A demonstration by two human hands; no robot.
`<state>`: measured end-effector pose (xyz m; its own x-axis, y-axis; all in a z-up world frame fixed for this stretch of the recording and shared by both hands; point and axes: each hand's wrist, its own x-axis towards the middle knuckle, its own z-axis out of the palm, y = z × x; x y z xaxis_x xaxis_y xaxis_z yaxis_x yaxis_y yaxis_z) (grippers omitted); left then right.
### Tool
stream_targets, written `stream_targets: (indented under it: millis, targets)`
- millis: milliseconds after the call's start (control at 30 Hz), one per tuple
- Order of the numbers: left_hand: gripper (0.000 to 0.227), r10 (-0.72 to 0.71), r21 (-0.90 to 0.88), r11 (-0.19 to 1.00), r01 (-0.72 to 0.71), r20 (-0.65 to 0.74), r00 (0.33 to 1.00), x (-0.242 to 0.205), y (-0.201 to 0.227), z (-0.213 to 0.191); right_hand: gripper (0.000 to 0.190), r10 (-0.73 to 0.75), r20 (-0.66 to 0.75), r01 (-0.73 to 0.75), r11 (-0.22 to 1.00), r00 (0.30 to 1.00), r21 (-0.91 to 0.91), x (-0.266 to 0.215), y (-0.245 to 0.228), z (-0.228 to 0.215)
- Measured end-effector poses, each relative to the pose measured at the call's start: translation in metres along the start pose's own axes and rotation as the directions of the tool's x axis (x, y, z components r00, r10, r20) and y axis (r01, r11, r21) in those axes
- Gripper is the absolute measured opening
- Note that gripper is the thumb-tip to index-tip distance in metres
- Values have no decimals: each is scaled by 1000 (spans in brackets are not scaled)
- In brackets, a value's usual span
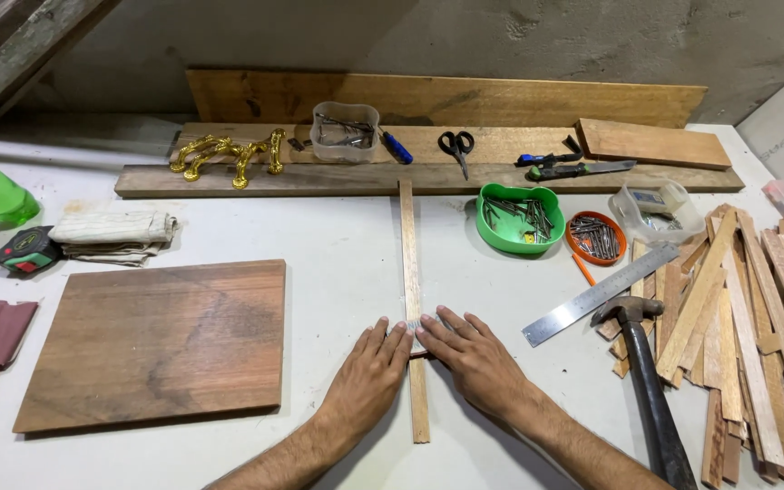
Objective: The person measures thin wooden strips against a metal ruler, marks a strip, sands small wood pieces by hand, and arranges the strips around the edges of a wooden board on the workbench to form a frame border.
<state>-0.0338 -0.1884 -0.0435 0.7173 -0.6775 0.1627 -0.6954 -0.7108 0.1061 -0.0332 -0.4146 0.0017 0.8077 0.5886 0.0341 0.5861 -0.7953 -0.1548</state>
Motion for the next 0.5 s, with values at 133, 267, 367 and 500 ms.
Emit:
stream_targets:
  millis: [133,267,367,500]
  targets:
    - [56,-71,42,997,71,-12,997,43,-22,-2,67,12,-30,-13,999,999,-30,42,25,0]
    - [53,-128,174,976,133,-39,991,88,-56,14,66,25,-125,-28,999,992,-25,85,51,2]
    - [49,-158,214,962,171,-74,985,117,-82,28,62,25,-223,-25,1000,974,5,111,67,9]
    - [44,-185,197,957,212,-150,971,136,-99,15,63,47,-292,-56,998,955,-22,132,75,7]
